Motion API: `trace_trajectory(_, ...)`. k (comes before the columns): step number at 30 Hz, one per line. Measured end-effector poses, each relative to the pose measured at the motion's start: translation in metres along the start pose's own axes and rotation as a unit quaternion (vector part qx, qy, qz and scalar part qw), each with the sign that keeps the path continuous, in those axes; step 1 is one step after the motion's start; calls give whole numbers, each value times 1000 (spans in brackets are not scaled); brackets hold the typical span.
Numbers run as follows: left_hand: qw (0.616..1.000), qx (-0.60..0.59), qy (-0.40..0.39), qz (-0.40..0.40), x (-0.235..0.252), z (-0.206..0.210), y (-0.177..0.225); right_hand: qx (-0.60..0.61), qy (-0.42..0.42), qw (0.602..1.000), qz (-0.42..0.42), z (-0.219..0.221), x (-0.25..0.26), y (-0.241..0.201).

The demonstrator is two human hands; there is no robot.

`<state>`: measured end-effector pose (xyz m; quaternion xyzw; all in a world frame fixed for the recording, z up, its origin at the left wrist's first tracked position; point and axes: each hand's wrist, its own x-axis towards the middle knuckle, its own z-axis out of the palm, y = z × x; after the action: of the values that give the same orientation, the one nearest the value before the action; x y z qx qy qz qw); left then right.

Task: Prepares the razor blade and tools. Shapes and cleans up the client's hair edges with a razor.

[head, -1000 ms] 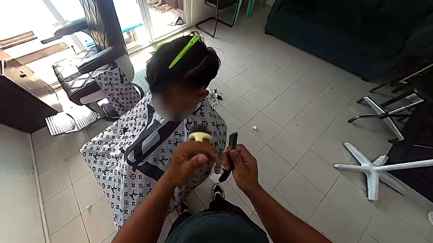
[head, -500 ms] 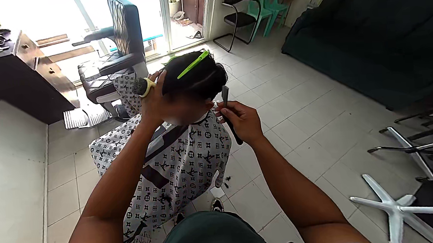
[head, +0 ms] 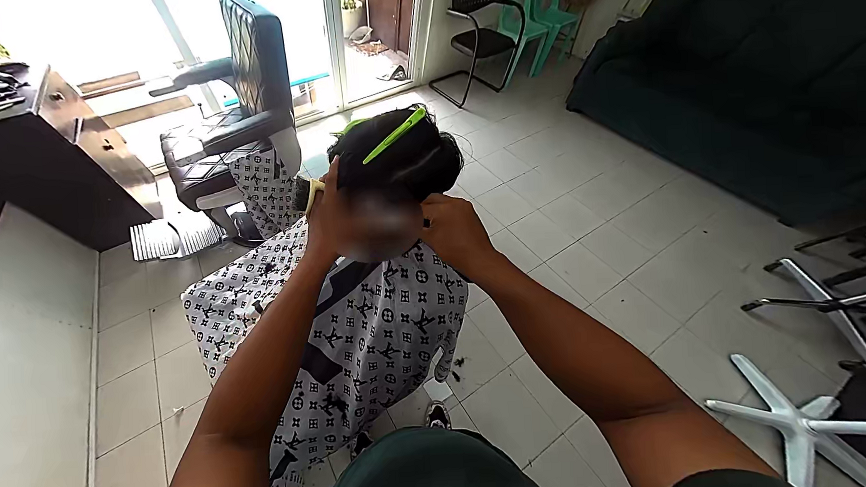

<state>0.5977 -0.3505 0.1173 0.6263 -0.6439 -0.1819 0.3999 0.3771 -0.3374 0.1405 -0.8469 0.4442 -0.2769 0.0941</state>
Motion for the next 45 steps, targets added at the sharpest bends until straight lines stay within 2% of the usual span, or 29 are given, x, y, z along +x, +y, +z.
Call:
trace_trajectory(2, 998, -53, 33, 32, -8, -8, -1, 43, 64, 997, -21, -3, -6, 7)
trace_trajectory(3, 990, -85, 78, 77, -14, -11, -6, 72, 107, 991, -25, -6, -10, 11)
trace_trajectory(5, 951, -115, 191, 216, -21, -10, -15, 122, 172, 978, -9, -14, -13, 17)
trace_trajectory(6, 930, -102, 210, 282, -25, -9, -15, 136, 189, 972, 6, -16, -14, 19)
trace_trajectory(7, 922, -73, 192, 328, -30, -8, -11, 143, 197, 970, 19, -18, -14, 21)
trace_trajectory(9, 926, 12, 127, 355, -37, -2, 0, 141, 190, 971, 37, -18, -14, 21)
trace_trajectory(12, 946, 102, 97, 292, -35, 6, 4, 142, 167, 975, 40, -15, -14, 17)
trace_trajectory(17, 973, 63, 156, 157, -26, -1, -8, 119, 159, 980, 27, -11, -13, 16)
trace_trajectory(21, 990, 43, 105, 84, -26, 2, -7, 82, 123, 988, 33, -4, -7, 9)
trace_trajectory(24, 994, 41, 95, 37, -25, 10, -2, 36, 78, 996, 17, 0, -4, 0)
trace_trajectory(29, 994, 52, 92, -11, -18, 13, 2, -31, 24, 999, 5, 3, 1, -9)
trace_trajectory(35, 996, 39, 61, -55, -13, 10, 6, -50, -19, 998, 22, 4, 5, -12)
trace_trajectory(45, 996, 25, 68, -57, -16, 10, 4, -73, -57, 995, 32, 2, 11, -12)
